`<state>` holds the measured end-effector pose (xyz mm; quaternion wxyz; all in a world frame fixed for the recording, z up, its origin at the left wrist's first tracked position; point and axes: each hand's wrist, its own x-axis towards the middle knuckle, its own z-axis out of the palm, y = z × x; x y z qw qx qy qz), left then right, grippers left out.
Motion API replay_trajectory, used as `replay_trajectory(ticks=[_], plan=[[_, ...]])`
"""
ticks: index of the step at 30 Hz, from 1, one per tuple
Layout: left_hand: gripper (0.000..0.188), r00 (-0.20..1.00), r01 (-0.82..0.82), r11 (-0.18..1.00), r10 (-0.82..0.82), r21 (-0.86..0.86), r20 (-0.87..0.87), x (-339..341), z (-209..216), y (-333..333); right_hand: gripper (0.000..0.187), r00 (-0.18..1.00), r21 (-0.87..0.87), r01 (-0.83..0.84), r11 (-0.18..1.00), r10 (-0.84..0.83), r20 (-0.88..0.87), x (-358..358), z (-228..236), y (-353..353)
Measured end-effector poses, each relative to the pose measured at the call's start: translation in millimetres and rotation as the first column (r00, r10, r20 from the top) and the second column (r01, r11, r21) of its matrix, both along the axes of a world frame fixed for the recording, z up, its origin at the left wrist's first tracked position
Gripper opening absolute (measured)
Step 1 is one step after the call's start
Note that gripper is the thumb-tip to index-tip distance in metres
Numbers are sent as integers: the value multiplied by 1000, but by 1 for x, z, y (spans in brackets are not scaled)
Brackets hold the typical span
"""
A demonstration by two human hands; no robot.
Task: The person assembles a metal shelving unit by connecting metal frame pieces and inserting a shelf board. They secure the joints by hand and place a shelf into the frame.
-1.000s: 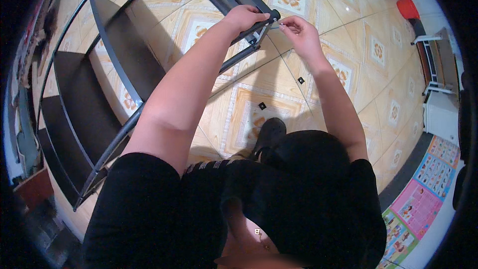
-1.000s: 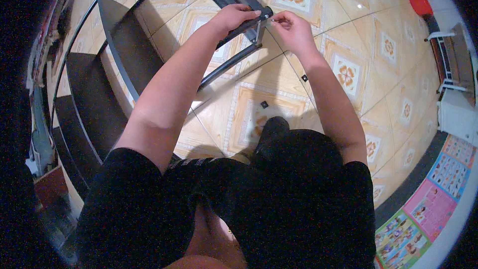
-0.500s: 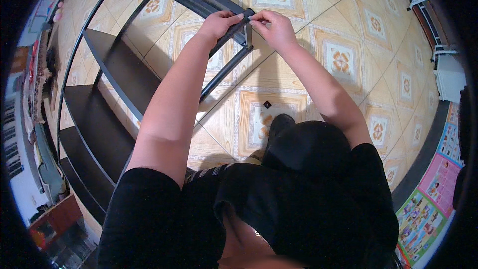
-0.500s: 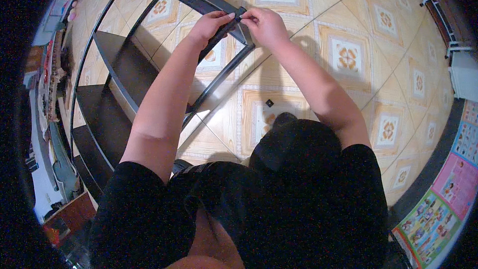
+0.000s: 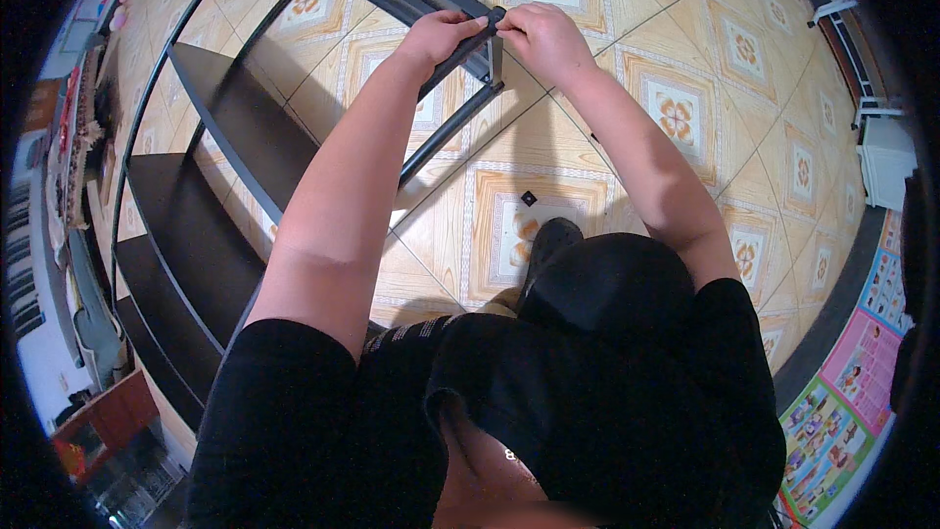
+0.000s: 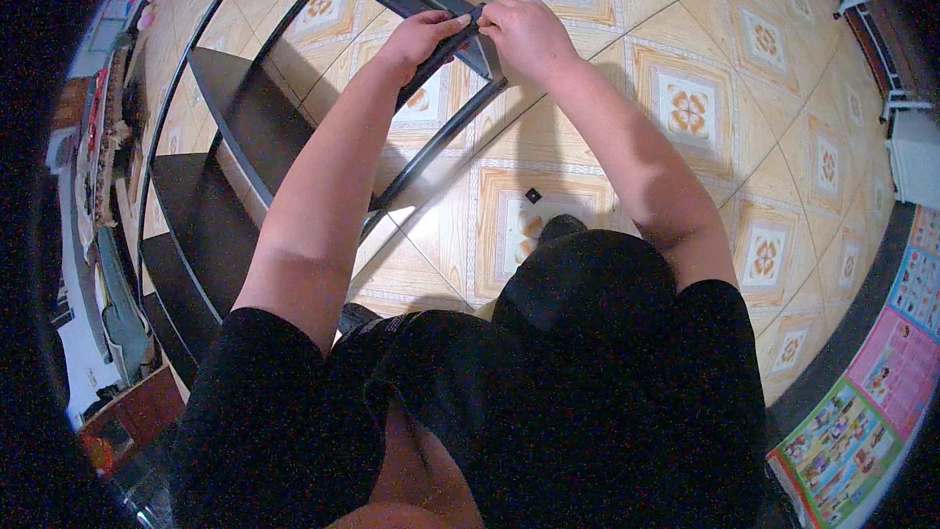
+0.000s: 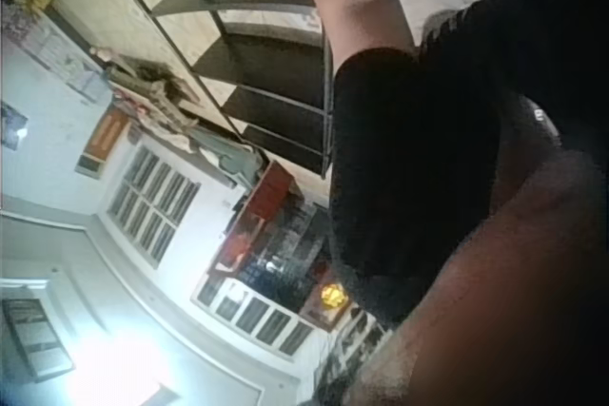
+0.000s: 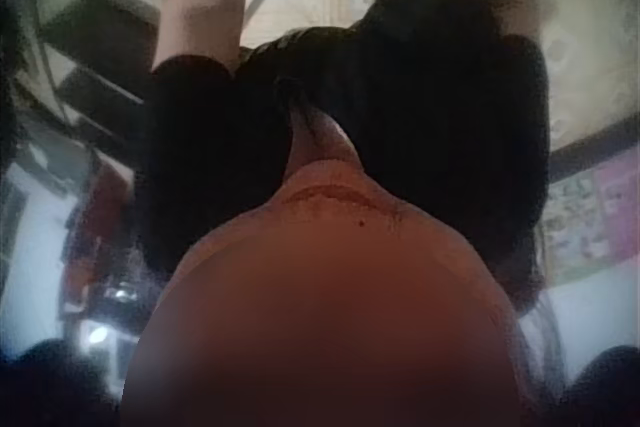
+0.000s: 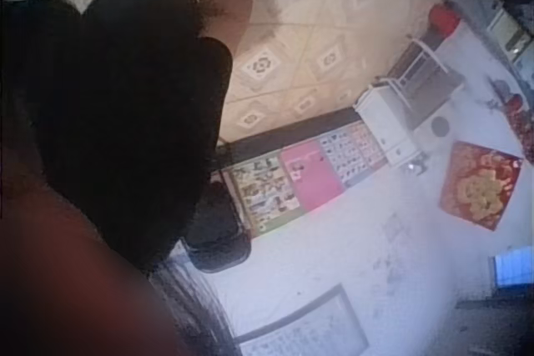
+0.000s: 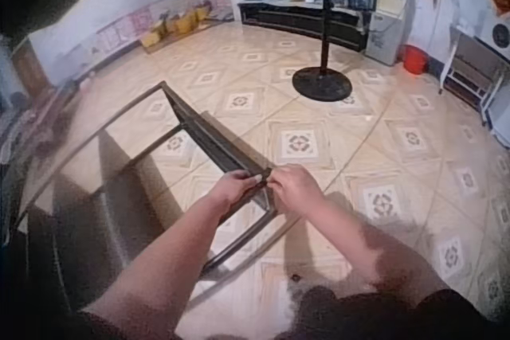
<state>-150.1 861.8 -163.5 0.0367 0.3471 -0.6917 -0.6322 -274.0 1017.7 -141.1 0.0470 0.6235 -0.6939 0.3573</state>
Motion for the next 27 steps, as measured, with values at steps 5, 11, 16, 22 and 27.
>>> replay_trajectory(ticks=[5, 11, 16, 22, 27], plan=[[30, 1000, 29, 1000, -29, 10, 9, 0, 5, 2, 11, 998, 33, 56, 998, -56, -7, 1, -4, -3], [31, 999, 35, 999, -35, 20, -10, 0, 10, 3, 15, 304, 231, 167, 959, -273, 913, 15, -9, -15], [32, 1000, 25, 1000, -25, -10, -5, 2, 1, -2, 25, 181, 199, 132, 971, -221, 958, 23, -12, -14], [31, 999, 32, 1000, -31, -2, 14, 1, 13, 4, 28, 619, 234, 55, 971, -217, 755, 21, -9, -3], [32, 999, 33, 999, -33, -9, 12, 0, 4, 1, 27, 845, 258, 102, 961, -220, 488, 22, -5, 1]])
